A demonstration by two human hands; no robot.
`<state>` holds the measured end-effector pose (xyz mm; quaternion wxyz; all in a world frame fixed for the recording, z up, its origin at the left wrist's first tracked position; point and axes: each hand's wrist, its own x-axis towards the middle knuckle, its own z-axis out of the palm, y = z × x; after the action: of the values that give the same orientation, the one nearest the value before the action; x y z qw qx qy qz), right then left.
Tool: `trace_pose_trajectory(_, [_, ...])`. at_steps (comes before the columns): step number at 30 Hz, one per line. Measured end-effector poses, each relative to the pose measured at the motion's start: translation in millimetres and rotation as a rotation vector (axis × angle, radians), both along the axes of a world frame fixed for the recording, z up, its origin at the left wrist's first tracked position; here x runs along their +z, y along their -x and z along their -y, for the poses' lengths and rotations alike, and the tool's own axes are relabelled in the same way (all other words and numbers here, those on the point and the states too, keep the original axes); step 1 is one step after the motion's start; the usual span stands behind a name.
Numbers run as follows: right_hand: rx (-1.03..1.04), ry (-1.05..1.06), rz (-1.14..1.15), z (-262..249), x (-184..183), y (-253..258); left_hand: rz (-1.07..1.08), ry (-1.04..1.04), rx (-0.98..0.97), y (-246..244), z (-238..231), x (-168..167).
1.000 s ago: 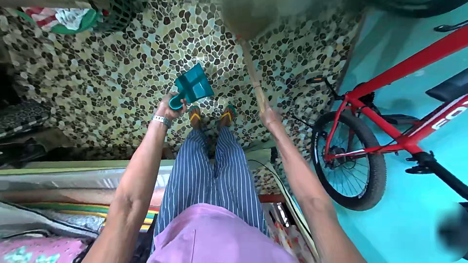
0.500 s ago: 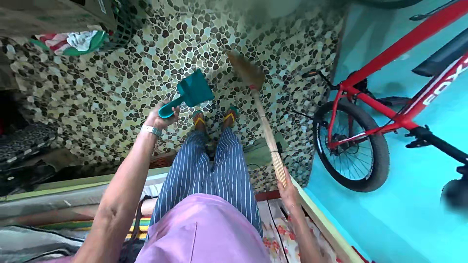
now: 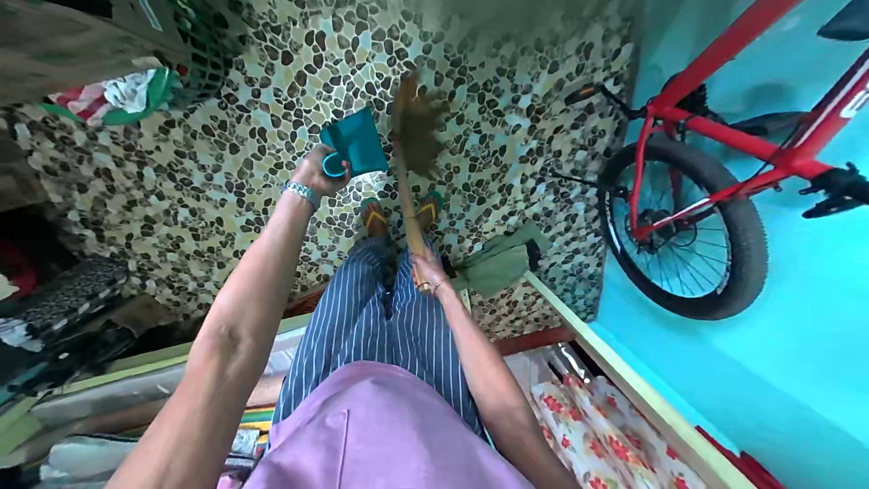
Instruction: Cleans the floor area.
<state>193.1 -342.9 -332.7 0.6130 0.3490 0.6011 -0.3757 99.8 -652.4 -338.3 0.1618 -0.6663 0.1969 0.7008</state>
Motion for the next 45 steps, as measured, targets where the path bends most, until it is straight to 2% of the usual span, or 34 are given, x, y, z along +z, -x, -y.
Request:
trace_pose_trajectory(3, [0.099, 0.117, 0.037, 12.2, 23.9, -14.9, -0.011, 0.006, -0.056, -2.1, -5.7, 3.5])
trace_pose_trajectory(8, [0.426, 0.16, 0.028, -15.6, 104.8, -26.1, -0.053, -0.047, -0.093, -21.8, 1.9, -2.1])
trace_pose_trajectory(12, [0.541, 0.092, -0.106, -79.0, 162.7, 12.7, -0.083, -0.087, -0.005, -46.8, 21.2, 16.7])
trace_pose_trajectory(15, [0.616, 0.016, -0.215, -118.6, 187.5, 60.3, -0.123, -0.152, 0.039, -76.8, 37.5, 33.5])
trace_pose_trajectory(18, [0.669, -0.057, -0.285, -120.0, 167.8, 104.5, -0.101, -0.125, 0.115, -90.9, 33.2, 45.1])
trace_pose_trajectory(21, [0.646, -0.139, -0.277, -79.6, 95.8, 129.6, -0.076, -0.095, 0.283, -89.2, 21.2, 31.2])
trace_pose_trajectory(24, [0.587, -0.142, -0.179, -31.7, 13.1, 112.3, -0.06, -0.067, 0.433, -70.2, 8.0, 16.6])
trace_pose_trajectory(26, [0.589, -0.083, -0.077, -13.4, -15.2, 82.0, -0.028, -0.027, 0.439, -56.3, 0.8, 13.8])
trace_pose_trajectory(28, [0.583, -0.005, 0.01, -11.6, -13.0, 46.8, -0.02, 0.009, 0.449, -48.1, -2.8, 13.0])
trace_pose_trajectory(32, [0.577, 0.093, 0.047, -32.6, 63.4, 12.4, -0.029, -0.036, 0.465, -57.2, 3.0, 7.2])
trace_pose_trajectory(35, [0.74, 0.072, -0.089, -59.0, 131.9, 46.6, -0.1, -0.122, 0.458, -85.4, 15.7, 3.5])
trace_pose_trajectory(38, [0.909, 0.054, -0.264, -81.9, 173.9, 115.7, -0.16, -0.159, 0.41, -125.4, 25.9, 10.4])
trace_pose_trajectory(40, [0.987, 0.025, -0.398, -77.8, 177.9, 168.3, -0.151, -0.12, 0.366, -150.4, 27.5, 16.7])
trace_pose_trajectory(42, [1.044, -0.018, -0.494, -55.7, 161.4, 218.9, -0.115, -0.12, 0.432, -171.1, 21.8, 23.1])
trace_pose_trajectory(45, [1.02, -0.095, -0.605, 2.9, 98.0, 287.4, -0.088, -0.142, 0.576, -183.0, 13.6, 32.2])
